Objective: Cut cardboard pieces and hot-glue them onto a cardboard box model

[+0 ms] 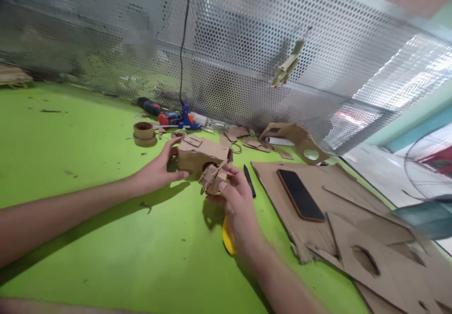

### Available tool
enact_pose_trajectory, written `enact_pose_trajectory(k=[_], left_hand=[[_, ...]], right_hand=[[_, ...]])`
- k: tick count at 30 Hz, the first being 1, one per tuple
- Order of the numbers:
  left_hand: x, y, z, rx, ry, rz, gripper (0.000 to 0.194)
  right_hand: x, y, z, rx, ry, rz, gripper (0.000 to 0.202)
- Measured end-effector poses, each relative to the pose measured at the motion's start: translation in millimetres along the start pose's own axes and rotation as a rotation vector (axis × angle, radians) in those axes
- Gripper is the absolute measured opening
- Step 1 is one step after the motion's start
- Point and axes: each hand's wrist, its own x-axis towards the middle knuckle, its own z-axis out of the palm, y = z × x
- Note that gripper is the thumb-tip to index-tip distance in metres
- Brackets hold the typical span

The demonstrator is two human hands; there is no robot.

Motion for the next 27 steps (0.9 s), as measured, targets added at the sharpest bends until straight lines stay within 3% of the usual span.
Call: enact_pose_trajectory(k=[6, 12, 16, 21, 27], left_hand=[[-3.1, 1.2, 0.0, 0.06, 0.012, 0.069, 0.117], [-5.3, -12.7, -0.4, -0.021, -0.053, 0.085, 0.094], [-6.7, -8.2, -2.6, -0.011, -0.078, 0.056, 0.103], [-9.6, 4.1, -0.1, 0.078, -0.117, 0.024, 0.102], [-16.1, 12.5, 11.6, 0.051, -0.067, 0.104, 0.098]], right_hand=[[10.6, 7.4, -10.6, -0.262, 0.056, -0.055, 0.04], [14.5, 8.4, -13.6, -0.253, 0.08, -0.067, 0.041], [11.9, 4.0, -8.6, -0.192, 0.098, 0.001, 0.042], [-2.0, -5.8, -0.8, -0.12, 0.014, 0.074, 0.043], [-12.5, -7.1, 3.0, 0.021, -0.16, 0.157, 0.04]])
